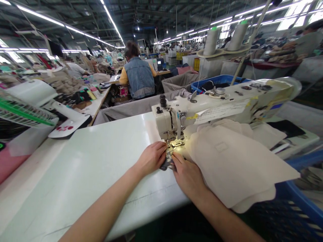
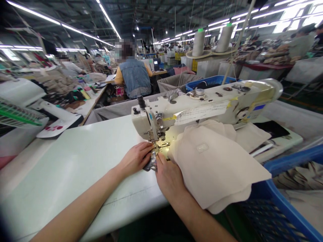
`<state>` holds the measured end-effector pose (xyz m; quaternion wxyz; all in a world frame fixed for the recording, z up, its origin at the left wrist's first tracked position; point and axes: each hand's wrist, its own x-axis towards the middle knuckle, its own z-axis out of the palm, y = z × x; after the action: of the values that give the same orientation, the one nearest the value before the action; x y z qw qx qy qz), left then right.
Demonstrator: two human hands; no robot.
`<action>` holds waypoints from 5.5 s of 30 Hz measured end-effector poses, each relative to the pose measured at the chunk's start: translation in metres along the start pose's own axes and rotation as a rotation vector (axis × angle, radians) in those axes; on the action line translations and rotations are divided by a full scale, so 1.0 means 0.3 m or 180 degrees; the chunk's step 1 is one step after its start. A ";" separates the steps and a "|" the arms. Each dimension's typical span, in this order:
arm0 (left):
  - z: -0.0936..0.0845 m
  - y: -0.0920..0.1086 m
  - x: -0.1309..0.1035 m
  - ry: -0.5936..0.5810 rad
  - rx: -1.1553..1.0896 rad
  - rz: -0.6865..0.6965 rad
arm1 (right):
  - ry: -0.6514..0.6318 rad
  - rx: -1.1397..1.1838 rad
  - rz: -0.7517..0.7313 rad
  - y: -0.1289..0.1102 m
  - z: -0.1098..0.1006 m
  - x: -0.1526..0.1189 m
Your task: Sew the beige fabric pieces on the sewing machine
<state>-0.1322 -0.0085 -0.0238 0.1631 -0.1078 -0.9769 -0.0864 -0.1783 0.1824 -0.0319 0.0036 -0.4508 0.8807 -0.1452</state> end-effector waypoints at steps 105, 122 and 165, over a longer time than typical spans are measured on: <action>-0.082 0.163 -0.152 -0.0593 -0.0130 -0.0225 | 0.0573 -0.0015 -0.0129 0.056 0.057 -0.096; -0.161 0.156 -0.165 -0.1057 -0.0209 -0.0264 | 0.1301 0.0572 -0.0347 0.076 0.065 -0.109; -0.203 0.156 -0.221 -0.1537 0.1086 -0.2913 | -0.0485 0.2452 0.0659 0.053 -0.031 -0.013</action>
<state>-0.0416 0.0121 0.0170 -0.1049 0.3396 -0.9339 0.0385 -0.1900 0.1966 -0.0276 0.2521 -0.3349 0.7998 -0.4297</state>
